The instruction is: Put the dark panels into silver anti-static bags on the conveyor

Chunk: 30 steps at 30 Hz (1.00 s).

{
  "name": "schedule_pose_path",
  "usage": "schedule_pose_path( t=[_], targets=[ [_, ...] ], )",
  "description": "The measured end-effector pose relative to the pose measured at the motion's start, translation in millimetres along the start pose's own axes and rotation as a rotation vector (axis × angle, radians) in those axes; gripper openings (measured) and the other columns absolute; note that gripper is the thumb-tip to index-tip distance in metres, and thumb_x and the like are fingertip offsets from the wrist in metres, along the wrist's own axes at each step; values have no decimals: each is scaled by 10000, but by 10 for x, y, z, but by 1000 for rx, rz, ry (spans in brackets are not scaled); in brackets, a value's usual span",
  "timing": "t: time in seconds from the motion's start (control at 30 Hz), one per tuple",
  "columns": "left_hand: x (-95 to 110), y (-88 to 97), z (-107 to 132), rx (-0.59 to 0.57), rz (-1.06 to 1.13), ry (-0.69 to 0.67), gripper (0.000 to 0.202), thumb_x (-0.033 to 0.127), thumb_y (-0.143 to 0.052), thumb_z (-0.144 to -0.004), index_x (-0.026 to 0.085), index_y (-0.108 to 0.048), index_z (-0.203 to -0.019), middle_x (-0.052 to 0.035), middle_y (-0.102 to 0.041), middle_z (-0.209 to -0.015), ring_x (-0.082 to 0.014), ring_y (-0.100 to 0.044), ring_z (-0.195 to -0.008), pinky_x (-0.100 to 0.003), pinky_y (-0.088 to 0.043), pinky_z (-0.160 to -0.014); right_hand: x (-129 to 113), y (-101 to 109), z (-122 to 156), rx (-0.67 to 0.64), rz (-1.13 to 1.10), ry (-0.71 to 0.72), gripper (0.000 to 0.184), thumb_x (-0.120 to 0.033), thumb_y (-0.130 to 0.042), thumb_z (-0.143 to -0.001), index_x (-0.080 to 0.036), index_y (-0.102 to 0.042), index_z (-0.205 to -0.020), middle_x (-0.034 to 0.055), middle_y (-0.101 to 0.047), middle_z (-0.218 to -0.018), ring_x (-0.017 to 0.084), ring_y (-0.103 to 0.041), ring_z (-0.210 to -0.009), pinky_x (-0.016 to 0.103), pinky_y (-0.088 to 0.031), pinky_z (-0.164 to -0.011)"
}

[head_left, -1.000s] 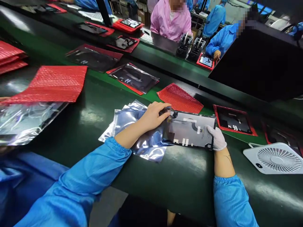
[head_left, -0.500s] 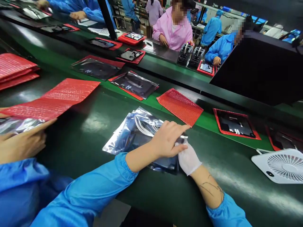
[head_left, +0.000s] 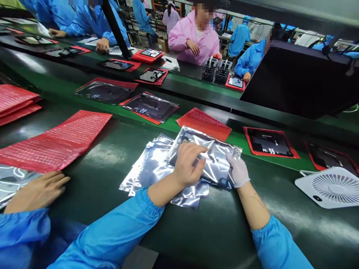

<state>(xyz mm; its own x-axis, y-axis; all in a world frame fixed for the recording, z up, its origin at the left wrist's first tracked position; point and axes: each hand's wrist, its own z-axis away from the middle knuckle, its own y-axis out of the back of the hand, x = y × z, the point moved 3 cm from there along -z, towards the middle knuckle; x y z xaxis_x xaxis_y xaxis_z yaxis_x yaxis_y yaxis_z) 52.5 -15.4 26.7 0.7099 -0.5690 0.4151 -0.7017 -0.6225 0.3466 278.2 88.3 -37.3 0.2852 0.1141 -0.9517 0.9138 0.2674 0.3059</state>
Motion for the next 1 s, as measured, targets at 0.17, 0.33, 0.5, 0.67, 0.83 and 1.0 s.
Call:
schedule_pose_path(
  t=[0.17,0.33,0.5,0.67,0.83,1.0],
  targets=[
    [-118,-29,55,133,116,30,127,226,-520,-1071,205,-645,-1053,-44,-692,-918,-210,-632,-885,-385,-505,-848,84,148,-412,197,-302,-93,552,-710,-738,-857,-204,-738,-1077,79,-790,-1005,270,-766,-1005,353,-636,-805],
    [-204,-407,190,-449,60,84,129,229,-581,-1039,214,-702,-1081,-66,-747,-1016,-236,-677,-970,-420,-549,-903,128,173,-608,275,-805,-171,549,-581,-882,-772,-301,-568,-1126,33,-767,-1105,141,-687,-728,209,-511,-506],
    [-367,-527,311,-630,-151,150,365,277,-683,-1004,197,-670,-1360,-156,-637,-1463,-348,-589,-1360,-569,-503,-1156,156,192,-467,298,-735,-74,649,-552,-896,-747,-296,-552,-1234,-4,-743,-992,86,-531,-475,195,-336,-378],
    [-373,-478,296,-629,-223,188,393,280,-624,-1047,195,-617,-1431,-151,-652,-1445,-344,-606,-1330,-581,-499,-1153,53,82,-403,150,-452,-41,520,-667,-769,-838,-239,-620,-1092,-7,-723,-829,100,-504,-437,228,-352,-365],
    [-336,-450,267,-610,-227,215,343,276,-523,-1091,196,-622,-1410,-131,-701,-1364,-309,-640,-1254,-528,-516,-1109,-108,-147,-286,-174,107,69,337,-531,-556,-1020,-244,-733,-1011,39,-813,-992,150,-632,-588,314,-564,-611],
    [-436,-428,167,-660,-318,241,293,360,-574,-1084,188,-674,-1299,-133,-716,-1276,-326,-642,-1227,-559,-481,-1113,-174,-284,-247,-186,412,189,255,-387,-544,-1026,-267,-769,-1012,26,-824,-1088,219,-730,-994,370,-545,-1002]
  ],
)
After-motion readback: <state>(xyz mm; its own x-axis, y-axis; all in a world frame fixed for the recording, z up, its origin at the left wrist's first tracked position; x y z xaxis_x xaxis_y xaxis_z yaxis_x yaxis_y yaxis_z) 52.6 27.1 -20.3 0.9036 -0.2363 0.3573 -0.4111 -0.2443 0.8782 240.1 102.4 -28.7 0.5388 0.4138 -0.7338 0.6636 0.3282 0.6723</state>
